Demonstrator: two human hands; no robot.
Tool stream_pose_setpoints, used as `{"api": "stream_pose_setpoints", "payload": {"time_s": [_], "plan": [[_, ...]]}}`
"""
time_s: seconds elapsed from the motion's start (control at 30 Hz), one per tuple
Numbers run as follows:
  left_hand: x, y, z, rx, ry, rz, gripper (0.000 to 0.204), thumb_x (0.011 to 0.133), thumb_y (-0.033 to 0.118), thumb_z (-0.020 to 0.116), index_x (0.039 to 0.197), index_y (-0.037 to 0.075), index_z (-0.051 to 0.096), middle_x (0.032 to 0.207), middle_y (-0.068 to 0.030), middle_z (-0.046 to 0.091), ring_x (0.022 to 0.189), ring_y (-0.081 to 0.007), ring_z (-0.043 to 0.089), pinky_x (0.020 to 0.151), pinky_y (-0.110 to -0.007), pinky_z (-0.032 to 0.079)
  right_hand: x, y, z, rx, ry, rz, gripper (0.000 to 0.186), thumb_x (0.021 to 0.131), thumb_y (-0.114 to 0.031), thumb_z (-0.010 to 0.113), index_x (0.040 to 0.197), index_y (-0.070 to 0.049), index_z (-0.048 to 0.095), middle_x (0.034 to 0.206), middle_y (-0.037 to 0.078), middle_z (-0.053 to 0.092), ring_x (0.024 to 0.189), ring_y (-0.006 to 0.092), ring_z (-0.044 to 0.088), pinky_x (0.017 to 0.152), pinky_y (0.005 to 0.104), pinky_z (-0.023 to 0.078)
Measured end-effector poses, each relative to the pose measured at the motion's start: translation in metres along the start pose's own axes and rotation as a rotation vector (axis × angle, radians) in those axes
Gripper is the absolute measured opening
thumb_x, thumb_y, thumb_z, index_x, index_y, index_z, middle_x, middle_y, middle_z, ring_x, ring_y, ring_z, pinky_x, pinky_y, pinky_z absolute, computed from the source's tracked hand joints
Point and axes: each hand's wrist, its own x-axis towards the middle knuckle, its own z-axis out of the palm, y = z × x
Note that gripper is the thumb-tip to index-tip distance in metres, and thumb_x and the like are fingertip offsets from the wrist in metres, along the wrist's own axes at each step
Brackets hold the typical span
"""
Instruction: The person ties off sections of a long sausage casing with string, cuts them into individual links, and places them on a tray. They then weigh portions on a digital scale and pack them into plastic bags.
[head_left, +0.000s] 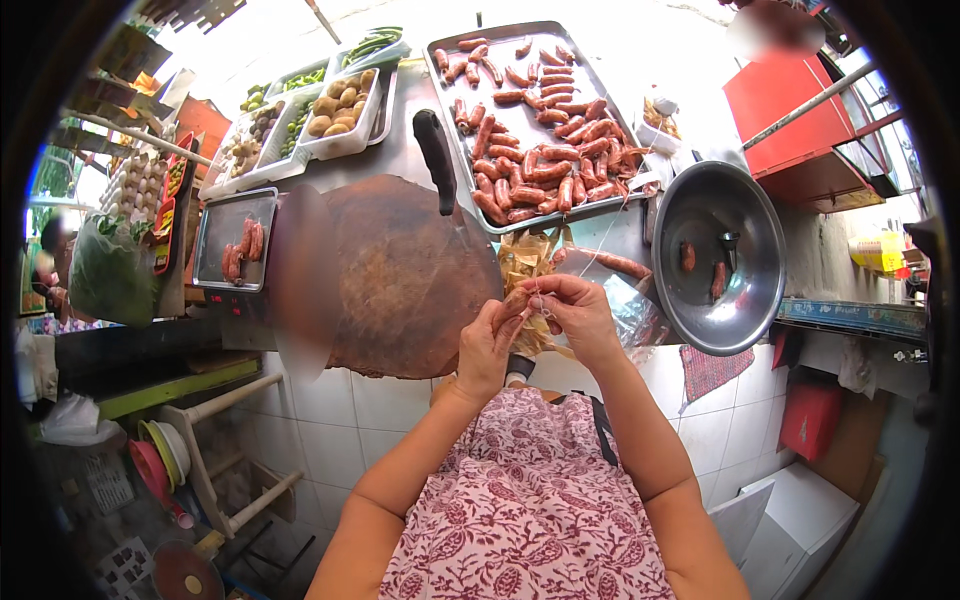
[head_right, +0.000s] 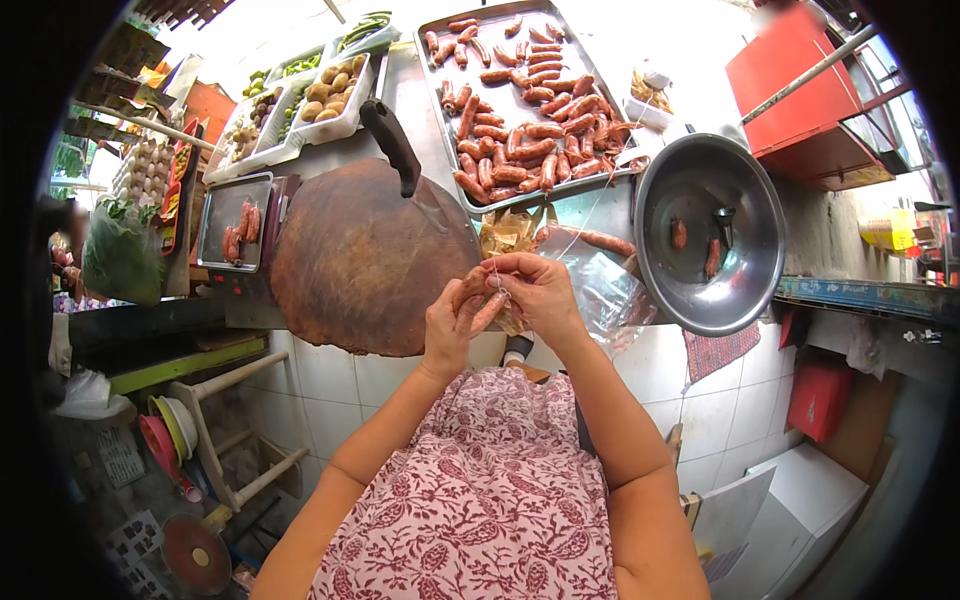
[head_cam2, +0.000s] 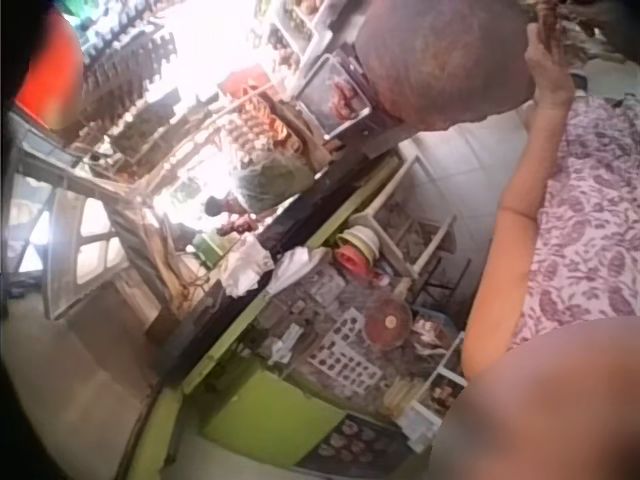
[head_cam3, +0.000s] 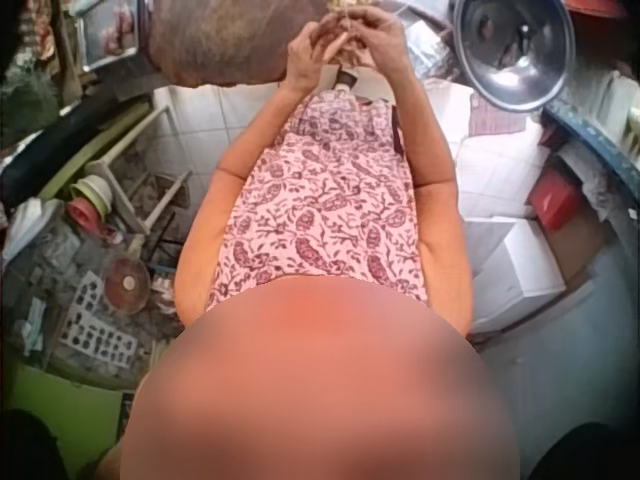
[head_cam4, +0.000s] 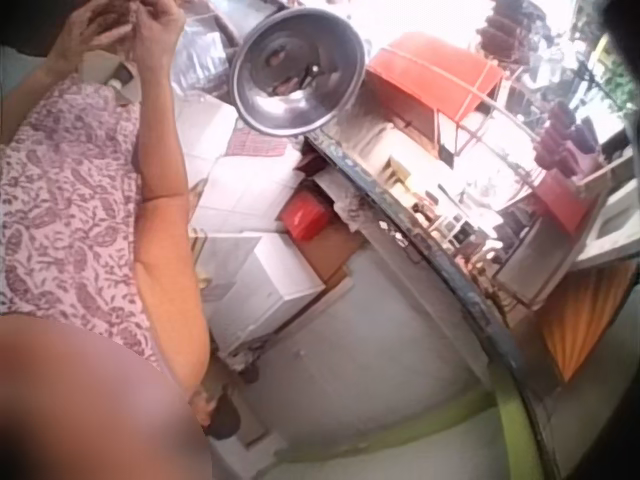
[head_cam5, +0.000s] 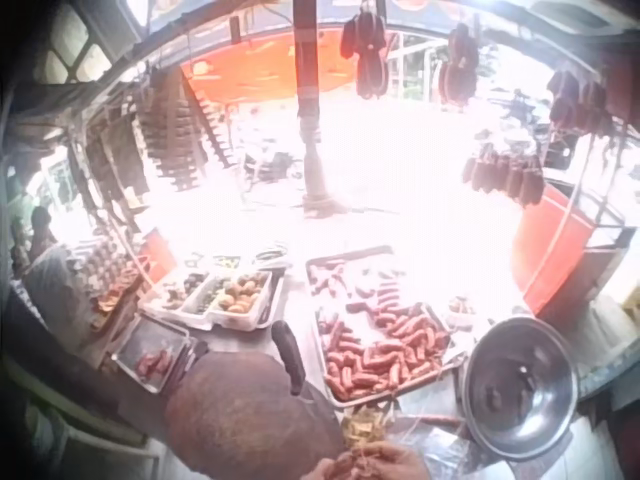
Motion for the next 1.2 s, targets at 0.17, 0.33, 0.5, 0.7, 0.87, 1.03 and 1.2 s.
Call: {"api": "stream_pose_setpoints", "payload": {"time_s": [0.17,0.33,0.5,0.7,0.87,1.03,1.2], "plan": [[0.000,-0.008,0.001,0.003,-0.095,-0.034,0.041,0.101,0.035,0.057,0.115,-0.003,0.059,0.098,-0.0102,0.066,0.092,-0.0127,0.061,0.081,-0.027,0.049,-0.002,0.005,-0.005,-0.018,0.039,-0.028,0.017,0.091,-0.004,0.069,0.107,-0.002,0.072,0.085,0.000,0.071,0.061,-0.0001,0.052,0.049,0.0156,0.038],[0.002,-0.015,-0.001,-0.026,-0.169,-0.091,0.051,0.102,0.038,0.055,0.127,-0.006,0.055,0.113,-0.0083,0.065,0.108,-0.0115,0.060,0.092,-0.025,0.050,0.000,0.006,-0.007,-0.027,0.057,-0.063,0.019,0.090,0.000,0.068,0.108,0.000,0.072,0.088,0.002,0.073,0.064,0.0009,0.057,0.049,0.0146,0.039],[0.004,-0.018,0.003,-0.236,-0.175,-0.146,0.052,0.102,0.037,0.055,0.130,-0.006,0.053,0.120,-0.0067,0.060,0.112,-0.0125,0.057,0.097,-0.027,0.051,0.002,0.004,-0.006,0.038,0.016,-0.071,0.026,0.086,-0.003,0.072,0.112,-0.005,0.072,0.089,-0.002,0.071,0.060,-0.0010,0.050,0.048,0.0156,0.035],[0.008,-0.016,0.002,-0.218,-0.177,-0.238,0.049,0.102,0.036,0.054,0.130,-0.005,0.053,0.121,-0.0057,0.059,0.112,-0.0126,0.057,0.098,-0.028,0.051,0.004,-0.005,-0.010,-0.041,-0.073,-0.018,0.036,0.085,0.004,0.070,0.121,0.000,0.067,0.097,0.002,0.070,0.074,0.0030,0.058,0.063,0.0181,0.048],[0.009,0.004,0.001,0.039,-0.286,-0.182,0.045,0.099,0.030,0.062,0.130,0.000,0.054,0.110,-0.0062,0.063,0.101,-0.0108,0.059,0.085,-0.028,0.053,0.003,-0.019,-0.008,-0.367,-0.117,-0.101,0.031,0.083,0.005,0.070,0.113,0.002,0.069,0.094,0.003,0.070,0.076,0.0055,0.062,0.070,0.0210,0.054],[0.011,0.014,-0.001,0.033,-0.419,-0.089,0.046,0.087,0.021,0.077,0.125,0.005,0.058,0.091,-0.0100,0.064,0.079,-0.0160,0.062,0.073,-0.032,0.052,-0.013,-0.062,-0.002,-0.385,-0.156,-0.240,0.019,0.082,0.003,0.072,0.101,0.003,0.071,0.091,0.005,0.070,0.079,0.0079,0.066,0.070,0.0220,0.054],[0.021,0.002,0.015,0.020,-0.497,0.044,0.052,0.077,0.012,0.084,0.121,0.005,0.058,0.103,-0.0100,0.062,0.077,-0.0172,0.061,0.074,-0.032,0.053,-0.032,-0.118,0.007,-0.408,-0.184,-0.427,0.021,0.082,0.006,0.071,0.103,0.005,0.071,0.092,0.007,0.070,0.084,0.0109,0.068,0.073,0.0232,0.055]]}}
